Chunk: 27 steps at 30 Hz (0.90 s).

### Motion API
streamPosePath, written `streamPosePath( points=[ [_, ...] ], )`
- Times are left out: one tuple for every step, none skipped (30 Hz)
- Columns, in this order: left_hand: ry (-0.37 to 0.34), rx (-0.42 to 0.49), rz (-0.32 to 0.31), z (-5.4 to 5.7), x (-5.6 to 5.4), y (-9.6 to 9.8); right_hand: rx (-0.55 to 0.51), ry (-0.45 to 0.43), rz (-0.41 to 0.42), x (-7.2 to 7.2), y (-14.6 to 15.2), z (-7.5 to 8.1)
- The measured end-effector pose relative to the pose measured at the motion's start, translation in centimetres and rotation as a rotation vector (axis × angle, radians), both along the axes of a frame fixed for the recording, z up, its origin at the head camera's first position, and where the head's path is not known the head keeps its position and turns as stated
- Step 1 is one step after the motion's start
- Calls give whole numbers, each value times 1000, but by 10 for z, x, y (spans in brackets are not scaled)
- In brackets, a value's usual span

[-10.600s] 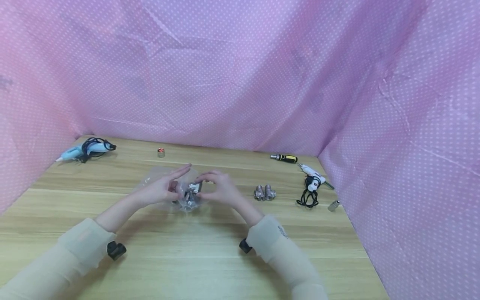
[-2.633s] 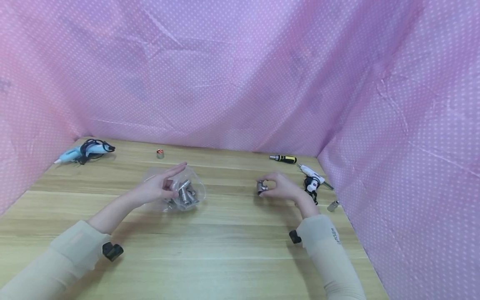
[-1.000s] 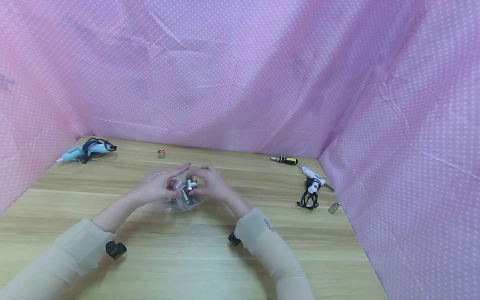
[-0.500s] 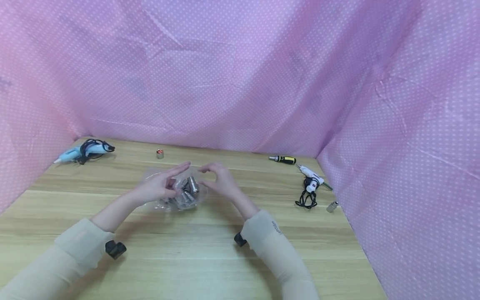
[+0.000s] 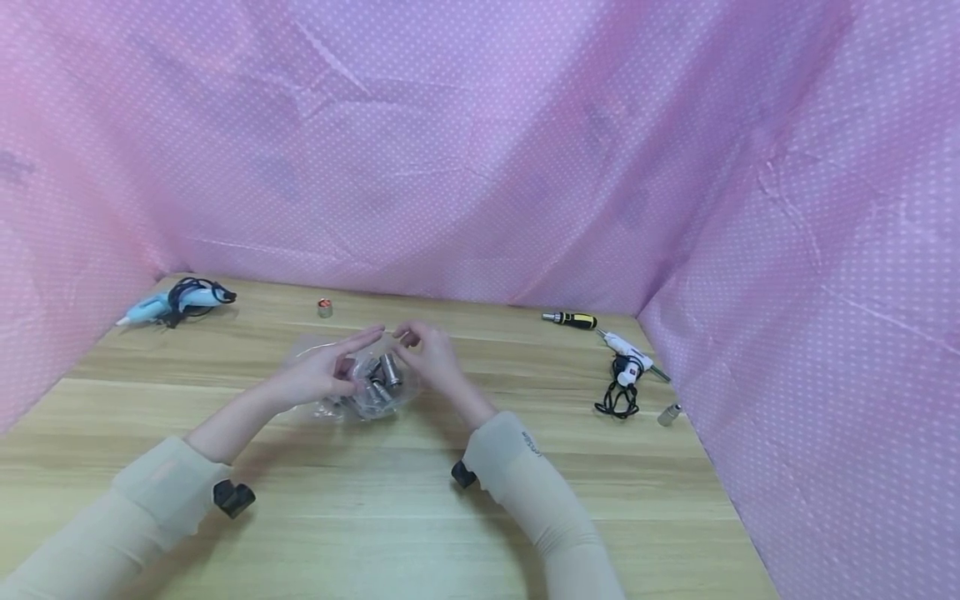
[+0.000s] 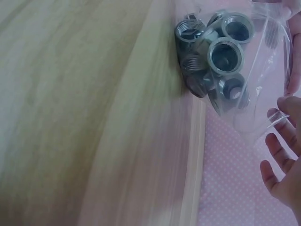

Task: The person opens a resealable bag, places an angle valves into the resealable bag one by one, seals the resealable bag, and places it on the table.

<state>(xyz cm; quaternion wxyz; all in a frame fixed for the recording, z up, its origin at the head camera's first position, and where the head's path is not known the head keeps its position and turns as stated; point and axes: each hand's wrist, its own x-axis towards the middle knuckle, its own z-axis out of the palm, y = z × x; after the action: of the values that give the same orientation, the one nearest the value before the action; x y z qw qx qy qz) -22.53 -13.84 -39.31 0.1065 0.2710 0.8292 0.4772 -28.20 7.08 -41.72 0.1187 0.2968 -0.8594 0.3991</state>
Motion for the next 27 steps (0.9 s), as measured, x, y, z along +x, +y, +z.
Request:
streamPosePath(
  points=[
    [12,-9,-2,1,0,0,-9,11,-1,0,0,0],
    [28,-18,-6,1,1,0,-21,22,0,0,0,1],
    [41,-29,-13,2,1,0,-34,30,4,1,1,2],
    [54,-40,-17,4,2,0,-44,38,7,1,1,4],
    [69,-52,-21,5,3,-1,-48,47,9,2,2,6],
    [88,-63,-24,8,4,-1,-53,49,10,3,3,9],
    [110,-79,-21,9,5,-1,-62,45,11,5,5,12],
    [126,-89,-21,11,6,-2,-74,38,9,6,6,16],
    [142,-94,-23,13,7,-2,-85,31,5,8,8,20],
    [157,-96,-23,15,8,-3,-98,20,-1,10,9,25],
    [169,-90,-27,16,8,-3,-109,13,-8,13,11,30],
    [182,-84,-30,17,9,-4,-120,6,-17,14,12,35],
    [189,-72,-37,16,9,-5,-127,5,-25,16,14,39],
    [185,-53,-47,16,9,-5,-127,12,-33,17,15,44],
    [184,-40,-51,15,9,-5,-123,23,-39,19,16,47],
    [182,-27,-51,14,9,-6,-118,32,-43,20,16,51],
    [181,-25,-45,13,10,-6,-106,48,-50,21,16,54],
    [192,-27,-38,12,11,-6,-98,61,-56,22,16,57],
    [209,-32,-34,11,12,-6,-95,72,-59,24,16,60],
    [223,-39,-31,10,14,-6,-96,86,-67,25,16,63],
    [241,-46,-33,9,16,-6,-97,98,-78,26,16,66],
    [261,-52,-40,8,18,-5,-103,106,-88,27,17,68],
    [281,-65,-44,7,20,-5,-105,117,-103,28,17,71],
    [305,-73,-59,6,23,-4,-111,120,-113,29,17,73],
    [321,-86,-71,6,25,-2,-115,125,-126,29,18,76],
    [331,-101,-87,5,27,-1,-117,127,-141,30,19,78],
    [347,-125,-99,4,30,0,-119,121,-155,30,20,80]
  ],
)
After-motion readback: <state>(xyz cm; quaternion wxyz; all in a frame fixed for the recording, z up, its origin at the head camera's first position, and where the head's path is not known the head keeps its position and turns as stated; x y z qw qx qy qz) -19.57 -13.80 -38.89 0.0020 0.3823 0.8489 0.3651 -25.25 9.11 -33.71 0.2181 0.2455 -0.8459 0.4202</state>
